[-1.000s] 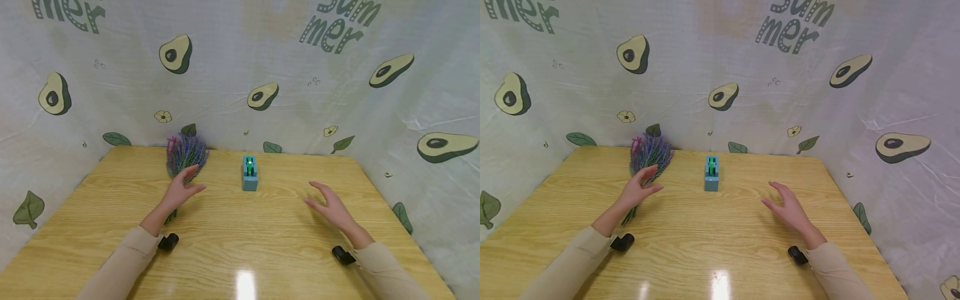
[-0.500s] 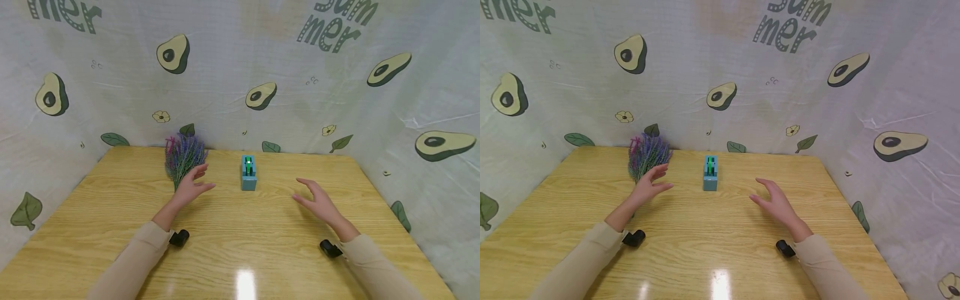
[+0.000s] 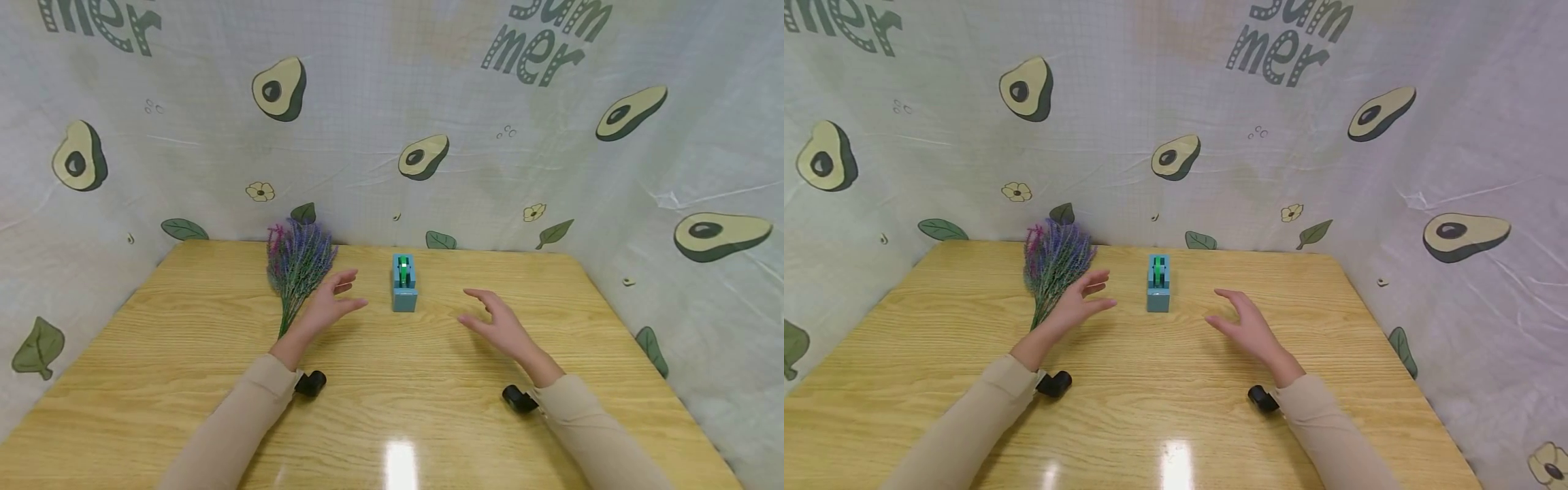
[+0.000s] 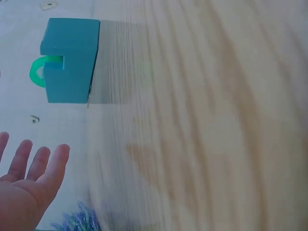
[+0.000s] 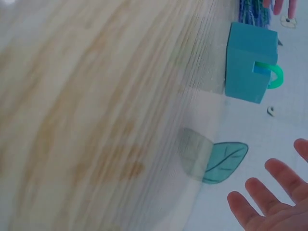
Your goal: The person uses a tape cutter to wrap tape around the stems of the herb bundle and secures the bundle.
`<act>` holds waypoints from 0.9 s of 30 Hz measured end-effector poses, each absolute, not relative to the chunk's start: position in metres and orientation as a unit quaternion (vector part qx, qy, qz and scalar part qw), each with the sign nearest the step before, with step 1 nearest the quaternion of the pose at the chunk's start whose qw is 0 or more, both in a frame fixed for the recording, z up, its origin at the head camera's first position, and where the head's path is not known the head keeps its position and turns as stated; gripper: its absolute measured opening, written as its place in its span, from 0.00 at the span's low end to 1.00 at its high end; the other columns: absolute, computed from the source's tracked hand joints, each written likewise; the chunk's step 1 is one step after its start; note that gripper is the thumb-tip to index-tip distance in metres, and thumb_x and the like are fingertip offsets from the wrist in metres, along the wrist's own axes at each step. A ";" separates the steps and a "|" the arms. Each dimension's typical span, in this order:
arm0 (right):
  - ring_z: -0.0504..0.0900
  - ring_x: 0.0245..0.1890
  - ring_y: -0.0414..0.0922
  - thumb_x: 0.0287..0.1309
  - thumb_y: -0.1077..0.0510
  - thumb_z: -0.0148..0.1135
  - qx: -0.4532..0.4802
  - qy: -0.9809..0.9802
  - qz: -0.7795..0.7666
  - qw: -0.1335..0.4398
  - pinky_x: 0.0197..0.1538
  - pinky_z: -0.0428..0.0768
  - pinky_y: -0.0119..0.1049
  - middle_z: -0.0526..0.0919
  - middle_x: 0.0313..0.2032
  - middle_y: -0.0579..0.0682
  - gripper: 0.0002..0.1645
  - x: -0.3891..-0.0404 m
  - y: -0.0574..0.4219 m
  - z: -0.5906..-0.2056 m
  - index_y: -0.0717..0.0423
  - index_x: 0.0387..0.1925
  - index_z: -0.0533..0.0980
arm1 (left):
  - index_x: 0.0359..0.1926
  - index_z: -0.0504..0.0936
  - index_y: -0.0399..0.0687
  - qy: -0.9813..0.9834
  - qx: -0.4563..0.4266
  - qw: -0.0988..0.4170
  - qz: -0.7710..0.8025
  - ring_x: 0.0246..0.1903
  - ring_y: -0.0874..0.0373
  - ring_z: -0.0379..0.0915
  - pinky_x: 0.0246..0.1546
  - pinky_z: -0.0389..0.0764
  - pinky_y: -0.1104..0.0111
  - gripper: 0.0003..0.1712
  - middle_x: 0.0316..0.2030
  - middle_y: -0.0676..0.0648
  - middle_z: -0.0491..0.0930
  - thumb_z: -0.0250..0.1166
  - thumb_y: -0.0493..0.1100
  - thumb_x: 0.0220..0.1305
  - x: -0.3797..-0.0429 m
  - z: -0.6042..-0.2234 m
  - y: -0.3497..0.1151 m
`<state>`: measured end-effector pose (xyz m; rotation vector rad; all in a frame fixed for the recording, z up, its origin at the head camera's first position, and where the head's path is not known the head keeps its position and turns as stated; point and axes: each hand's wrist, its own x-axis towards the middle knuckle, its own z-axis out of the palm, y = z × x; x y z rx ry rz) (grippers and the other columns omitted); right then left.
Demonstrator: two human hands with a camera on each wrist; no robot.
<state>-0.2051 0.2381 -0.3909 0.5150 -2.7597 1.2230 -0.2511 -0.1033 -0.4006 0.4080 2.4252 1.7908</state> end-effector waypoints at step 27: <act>0.62 0.61 0.61 0.61 0.56 0.61 0.181 -0.868 0.461 0.009 0.60 0.62 0.58 0.66 0.61 0.63 0.32 -0.225 0.196 -0.396 0.66 0.62 0.64 | 0.64 0.68 0.49 0.771 0.125 0.129 0.611 0.61 0.47 0.61 0.53 0.72 0.56 0.33 0.62 0.43 0.64 0.68 0.42 0.57 -0.277 -0.411 -0.057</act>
